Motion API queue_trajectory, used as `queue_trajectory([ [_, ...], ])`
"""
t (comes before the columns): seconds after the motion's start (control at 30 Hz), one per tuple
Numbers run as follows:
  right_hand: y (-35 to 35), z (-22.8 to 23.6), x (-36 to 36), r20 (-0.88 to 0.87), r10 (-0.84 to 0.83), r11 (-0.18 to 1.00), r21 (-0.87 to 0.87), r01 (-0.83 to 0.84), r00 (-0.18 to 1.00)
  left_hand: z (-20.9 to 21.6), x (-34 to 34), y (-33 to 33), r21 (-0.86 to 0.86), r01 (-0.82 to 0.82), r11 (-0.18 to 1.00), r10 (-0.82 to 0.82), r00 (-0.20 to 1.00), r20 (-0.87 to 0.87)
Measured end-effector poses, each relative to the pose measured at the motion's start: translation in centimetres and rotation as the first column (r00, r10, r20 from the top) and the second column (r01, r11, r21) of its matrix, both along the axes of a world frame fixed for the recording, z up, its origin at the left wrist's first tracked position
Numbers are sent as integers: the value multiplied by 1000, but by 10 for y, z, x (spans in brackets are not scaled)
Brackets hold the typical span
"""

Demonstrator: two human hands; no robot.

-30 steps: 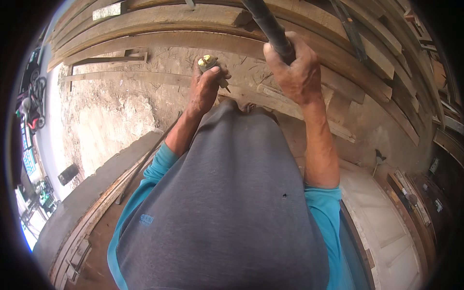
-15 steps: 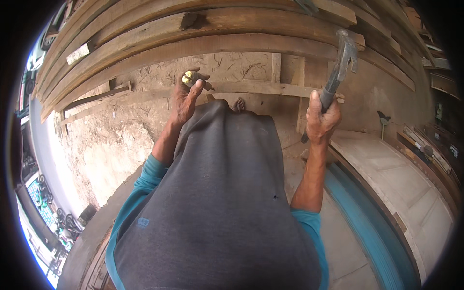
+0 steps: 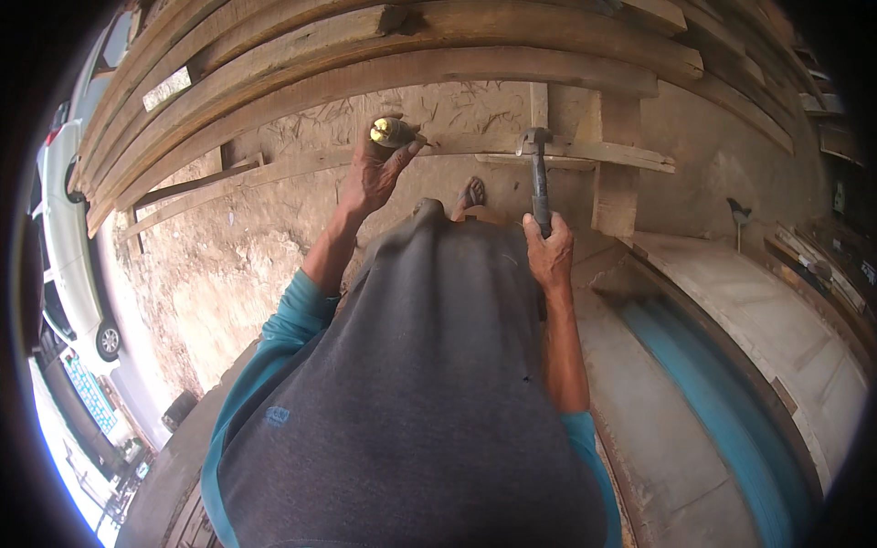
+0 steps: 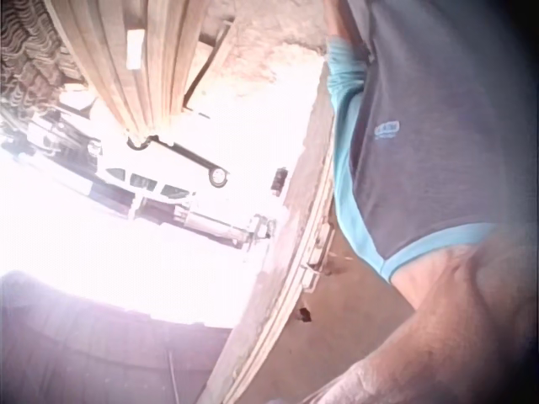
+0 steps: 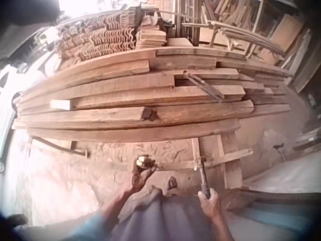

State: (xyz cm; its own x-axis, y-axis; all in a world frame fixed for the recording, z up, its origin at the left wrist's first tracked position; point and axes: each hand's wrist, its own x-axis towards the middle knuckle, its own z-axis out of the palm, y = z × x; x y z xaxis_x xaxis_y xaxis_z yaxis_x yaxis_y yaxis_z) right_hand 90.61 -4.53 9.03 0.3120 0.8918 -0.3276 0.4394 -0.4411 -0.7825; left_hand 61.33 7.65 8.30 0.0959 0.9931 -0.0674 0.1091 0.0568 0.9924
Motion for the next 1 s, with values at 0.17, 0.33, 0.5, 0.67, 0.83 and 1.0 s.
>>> queue_trajectory([
  [0.17,-17,-4,-22,24,41,999,-3,-41,999,-2,-3,0,79,31,996,-31,1000,3],
  [0.33,-31,-12,-36,78,53,986,153,-65,996,-10,-5,10,145,39,989,-26,995,-93],
  [0.5,-44,-11,-42,30,-2,991,135,-2,1000,-11,-5,11,198,61,978,-39,993,-115],
  [0.67,-50,-2,-44,12,-49,998,41,48,999,-8,-1,6,382,91,920,9,968,-252],
  [0.83,-52,10,-51,31,-28,999,16,27,999,-11,6,-5,517,209,830,-10,933,-361],
  [1.0,-52,26,-62,70,15,999,48,-19,997,-19,5,-10,582,253,773,1,916,-400],
])
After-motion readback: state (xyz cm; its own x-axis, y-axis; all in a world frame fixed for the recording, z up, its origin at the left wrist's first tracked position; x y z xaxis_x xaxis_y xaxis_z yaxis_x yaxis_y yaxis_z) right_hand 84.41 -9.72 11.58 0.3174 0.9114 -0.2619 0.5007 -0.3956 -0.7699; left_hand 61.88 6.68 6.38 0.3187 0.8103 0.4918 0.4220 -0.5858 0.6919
